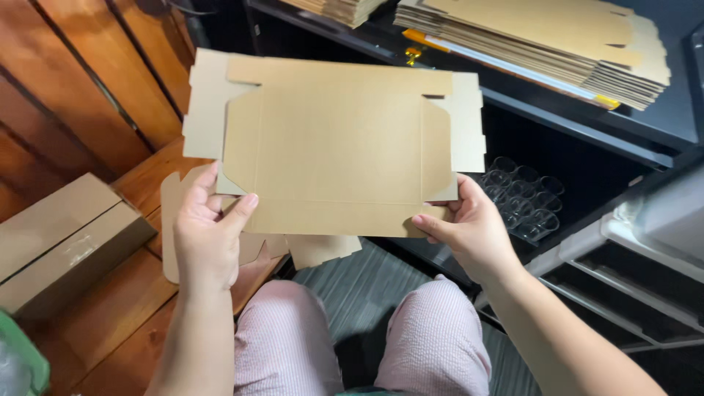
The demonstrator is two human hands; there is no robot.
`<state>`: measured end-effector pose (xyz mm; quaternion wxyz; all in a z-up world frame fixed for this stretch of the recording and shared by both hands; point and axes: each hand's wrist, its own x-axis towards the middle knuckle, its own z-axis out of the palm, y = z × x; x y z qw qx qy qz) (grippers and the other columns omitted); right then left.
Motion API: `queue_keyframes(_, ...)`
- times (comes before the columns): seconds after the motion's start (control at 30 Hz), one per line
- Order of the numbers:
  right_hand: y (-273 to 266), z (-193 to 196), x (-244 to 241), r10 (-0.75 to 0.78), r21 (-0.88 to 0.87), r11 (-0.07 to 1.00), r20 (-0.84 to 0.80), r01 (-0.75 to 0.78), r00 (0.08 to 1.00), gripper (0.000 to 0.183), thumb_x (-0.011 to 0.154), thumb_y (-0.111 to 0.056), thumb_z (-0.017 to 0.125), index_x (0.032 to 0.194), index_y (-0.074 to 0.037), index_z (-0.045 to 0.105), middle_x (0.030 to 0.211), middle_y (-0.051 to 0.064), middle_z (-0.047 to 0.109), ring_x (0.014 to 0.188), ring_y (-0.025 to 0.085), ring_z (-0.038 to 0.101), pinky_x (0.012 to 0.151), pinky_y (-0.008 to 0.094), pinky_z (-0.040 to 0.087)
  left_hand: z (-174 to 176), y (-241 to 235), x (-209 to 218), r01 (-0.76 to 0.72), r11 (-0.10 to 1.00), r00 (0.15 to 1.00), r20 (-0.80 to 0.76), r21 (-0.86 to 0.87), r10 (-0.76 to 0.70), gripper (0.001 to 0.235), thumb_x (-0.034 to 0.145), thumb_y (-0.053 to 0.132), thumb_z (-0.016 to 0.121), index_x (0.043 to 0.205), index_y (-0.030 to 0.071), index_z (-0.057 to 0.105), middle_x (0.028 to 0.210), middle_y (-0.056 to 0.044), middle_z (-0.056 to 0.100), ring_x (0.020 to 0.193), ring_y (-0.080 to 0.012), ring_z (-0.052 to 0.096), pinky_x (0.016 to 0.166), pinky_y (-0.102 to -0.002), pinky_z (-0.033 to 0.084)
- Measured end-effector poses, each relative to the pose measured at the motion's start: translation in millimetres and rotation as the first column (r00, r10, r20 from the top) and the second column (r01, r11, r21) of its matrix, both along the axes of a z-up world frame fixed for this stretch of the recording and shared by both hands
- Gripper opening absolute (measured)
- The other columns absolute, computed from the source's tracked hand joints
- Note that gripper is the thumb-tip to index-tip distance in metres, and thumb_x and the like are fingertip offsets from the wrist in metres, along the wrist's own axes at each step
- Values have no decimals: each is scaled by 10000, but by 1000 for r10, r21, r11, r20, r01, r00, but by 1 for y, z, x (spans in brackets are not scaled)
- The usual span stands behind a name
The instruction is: The person organizes flat cardboard pieces on a shelf and picks up a pack of plastic zip-lock bags.
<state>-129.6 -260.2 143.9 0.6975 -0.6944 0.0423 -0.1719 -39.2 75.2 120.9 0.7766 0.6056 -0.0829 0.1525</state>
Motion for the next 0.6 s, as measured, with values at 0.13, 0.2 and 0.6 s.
queue_keyframes(0.13, -13, 52, -20, -24, -43, 999, 45, 26, 999, 659, 706, 89, 851, 1291, -12, 563, 897, 154, 725, 678, 190, 740, 491, 257, 617, 63, -23, -11, 25, 998, 997, 74, 49, -29, 693, 907, -45, 746, 1531, 46, 456, 1110, -210, 728, 872, -257, 748, 640, -369, 665)
queue_keyframes(0.2, -22, 78, -27, -74, -101, 992, 62, 80, 995, 596, 740, 70, 841, 1259, 0, 556, 953, 188, 741, 703, 205, 727, 516, 291, 611, 101, -40, -20, 43, 977, 996, 63, 207, -57, 654, 916, 8, 761, 1504, 25, 474, 1090, -232, 739, 671, -191, 716, 485, -269, 616)
queue_keyframes(0.6, -128, 166, -31, -124, -160, 978, 49, 131, 991, 388, 924, -13, 640, 1298, -67, 551, 863, 83, 598, 666, 133, 516, 575, 207, 391, 211, -162, 45, 300, 863, 954, -121, 406, -275, 789, 852, 129, 764, 1572, 126, 442, 1005, -22, 767, 605, -107, 641, 722, -242, 605)
